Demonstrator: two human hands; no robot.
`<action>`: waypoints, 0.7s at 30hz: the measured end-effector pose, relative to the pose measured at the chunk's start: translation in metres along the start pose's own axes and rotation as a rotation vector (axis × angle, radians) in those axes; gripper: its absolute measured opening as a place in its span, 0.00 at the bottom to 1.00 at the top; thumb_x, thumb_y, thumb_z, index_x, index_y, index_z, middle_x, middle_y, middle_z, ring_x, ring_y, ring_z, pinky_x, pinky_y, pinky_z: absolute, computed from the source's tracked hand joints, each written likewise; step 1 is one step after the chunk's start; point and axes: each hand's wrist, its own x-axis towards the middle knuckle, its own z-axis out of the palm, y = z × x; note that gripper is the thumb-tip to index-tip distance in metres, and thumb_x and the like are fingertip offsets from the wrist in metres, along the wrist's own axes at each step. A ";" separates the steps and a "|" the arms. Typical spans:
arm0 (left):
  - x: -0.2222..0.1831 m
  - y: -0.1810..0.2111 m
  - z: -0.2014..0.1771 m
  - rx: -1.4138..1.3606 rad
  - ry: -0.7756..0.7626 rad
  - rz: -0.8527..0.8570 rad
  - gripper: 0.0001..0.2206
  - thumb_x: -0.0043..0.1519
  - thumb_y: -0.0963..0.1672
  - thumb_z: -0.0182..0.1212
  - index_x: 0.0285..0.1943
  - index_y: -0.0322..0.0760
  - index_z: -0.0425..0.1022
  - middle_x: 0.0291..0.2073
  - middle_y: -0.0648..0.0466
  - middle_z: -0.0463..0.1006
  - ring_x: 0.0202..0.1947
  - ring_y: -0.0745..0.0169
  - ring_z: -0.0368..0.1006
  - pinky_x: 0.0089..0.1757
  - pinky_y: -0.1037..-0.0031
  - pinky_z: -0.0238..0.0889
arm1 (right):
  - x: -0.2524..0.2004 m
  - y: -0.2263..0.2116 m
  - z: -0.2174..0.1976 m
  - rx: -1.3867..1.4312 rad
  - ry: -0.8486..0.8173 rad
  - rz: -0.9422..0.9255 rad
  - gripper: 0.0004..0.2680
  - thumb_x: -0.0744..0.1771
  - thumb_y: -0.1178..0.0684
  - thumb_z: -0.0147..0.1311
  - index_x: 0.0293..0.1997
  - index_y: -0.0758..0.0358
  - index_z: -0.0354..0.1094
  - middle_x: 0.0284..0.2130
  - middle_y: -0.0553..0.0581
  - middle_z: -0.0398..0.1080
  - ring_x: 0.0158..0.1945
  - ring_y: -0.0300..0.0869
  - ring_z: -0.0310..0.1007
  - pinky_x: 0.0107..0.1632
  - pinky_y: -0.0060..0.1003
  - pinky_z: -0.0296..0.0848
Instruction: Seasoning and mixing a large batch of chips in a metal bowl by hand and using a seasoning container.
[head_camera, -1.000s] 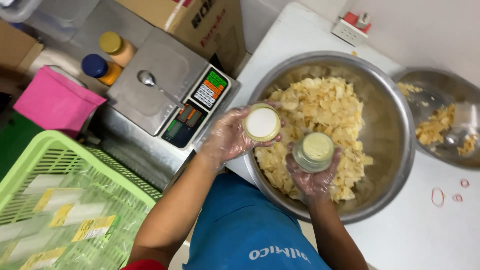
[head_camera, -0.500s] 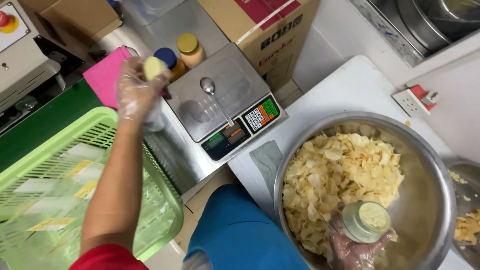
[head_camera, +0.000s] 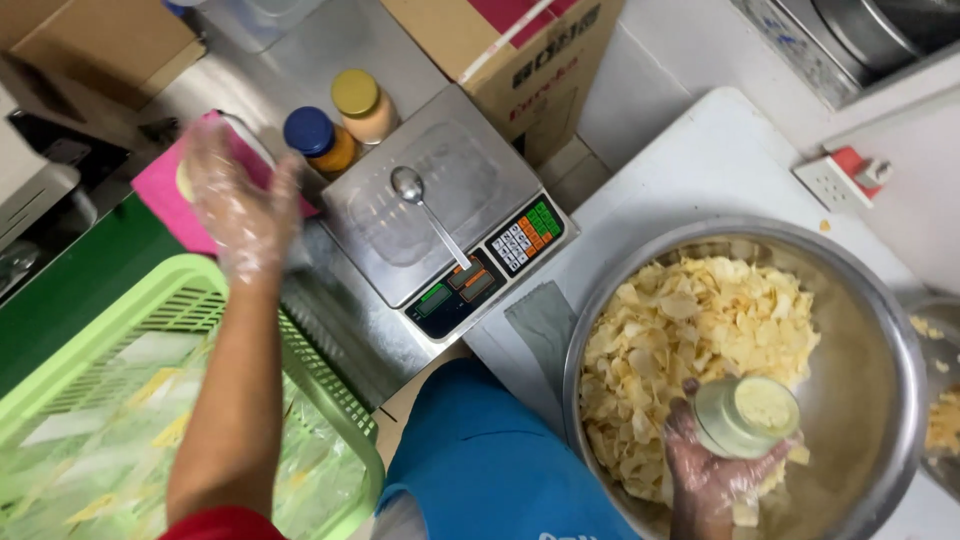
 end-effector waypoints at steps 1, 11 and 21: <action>-0.009 0.029 -0.007 -0.189 -0.096 0.091 0.33 0.69 0.46 0.73 0.75 0.34 0.54 0.66 0.35 0.61 0.65 0.34 0.58 0.61 0.48 0.58 | 0.005 0.005 0.002 0.056 -0.142 0.069 0.29 0.60 0.33 0.68 0.61 0.63 0.65 0.45 0.73 0.66 0.32 0.52 0.67 0.26 0.37 0.70; -0.155 0.243 0.027 -1.177 -0.723 0.482 0.39 0.44 0.53 0.83 0.62 0.31 0.73 0.54 0.34 0.77 0.57 0.32 0.73 0.56 0.50 0.69 | 0.043 0.085 0.029 0.066 0.187 0.263 0.37 0.59 0.19 0.51 0.70 0.52 0.59 0.65 0.65 0.64 0.64 0.71 0.63 0.64 0.75 0.59; -0.180 0.235 0.039 -1.219 -0.824 0.585 0.51 0.36 0.63 0.76 0.66 0.32 0.69 0.58 0.35 0.74 0.63 0.27 0.68 0.64 0.45 0.59 | 0.043 0.094 0.031 0.053 0.276 0.385 0.38 0.61 0.23 0.55 0.72 0.59 0.56 0.69 0.65 0.60 0.69 0.59 0.61 0.70 0.61 0.61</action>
